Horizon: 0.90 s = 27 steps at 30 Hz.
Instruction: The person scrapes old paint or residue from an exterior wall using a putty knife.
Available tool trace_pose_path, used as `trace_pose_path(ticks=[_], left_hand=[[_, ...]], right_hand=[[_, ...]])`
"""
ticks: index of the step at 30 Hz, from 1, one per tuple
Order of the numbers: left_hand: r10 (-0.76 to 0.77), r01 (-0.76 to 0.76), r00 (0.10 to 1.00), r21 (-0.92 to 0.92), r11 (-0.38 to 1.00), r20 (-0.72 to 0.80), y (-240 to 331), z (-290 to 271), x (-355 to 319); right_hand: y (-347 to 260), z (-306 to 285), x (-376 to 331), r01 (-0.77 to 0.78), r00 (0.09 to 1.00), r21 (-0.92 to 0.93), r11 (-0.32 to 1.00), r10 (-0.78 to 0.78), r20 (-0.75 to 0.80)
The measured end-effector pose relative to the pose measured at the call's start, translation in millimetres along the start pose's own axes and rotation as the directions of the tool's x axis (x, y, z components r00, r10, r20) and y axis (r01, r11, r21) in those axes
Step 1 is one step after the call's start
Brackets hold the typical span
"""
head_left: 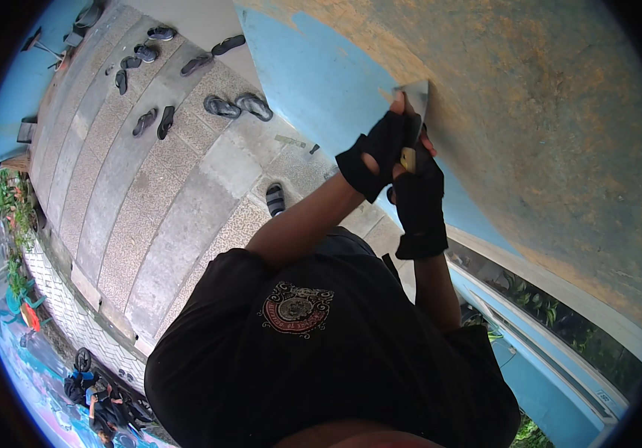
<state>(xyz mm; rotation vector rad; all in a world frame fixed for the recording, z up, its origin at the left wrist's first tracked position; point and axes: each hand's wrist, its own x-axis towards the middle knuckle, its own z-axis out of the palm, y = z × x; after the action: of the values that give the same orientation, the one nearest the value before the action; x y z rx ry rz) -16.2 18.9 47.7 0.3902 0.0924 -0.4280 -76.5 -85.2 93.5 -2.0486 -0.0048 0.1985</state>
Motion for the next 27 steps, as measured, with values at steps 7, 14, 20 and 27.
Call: trace_pose_path(ticks=[7,14,20,27], left_hand=[[-0.076,0.078,0.997,-0.058,0.995,0.028,-3,7,-7],[-0.040,0.040,0.998,-0.004,0.999,0.038,1,-2,0],[0.042,-0.040,0.996,0.022,0.999,-0.073,24,-13,6],[0.144,-0.142,0.988,-0.037,0.989,0.056,32,-11,-28]], right_hand=[[-9,0,-11,-0.100,0.994,0.097,0.990,0.103,-0.022],[-10,7,-5,0.016,1.000,0.071,0.997,-0.014,-0.026],[-23,5,28,-0.139,0.974,0.201,0.970,0.097,0.206],[-25,9,5,-0.147,0.955,0.461,0.875,0.005,0.296]])
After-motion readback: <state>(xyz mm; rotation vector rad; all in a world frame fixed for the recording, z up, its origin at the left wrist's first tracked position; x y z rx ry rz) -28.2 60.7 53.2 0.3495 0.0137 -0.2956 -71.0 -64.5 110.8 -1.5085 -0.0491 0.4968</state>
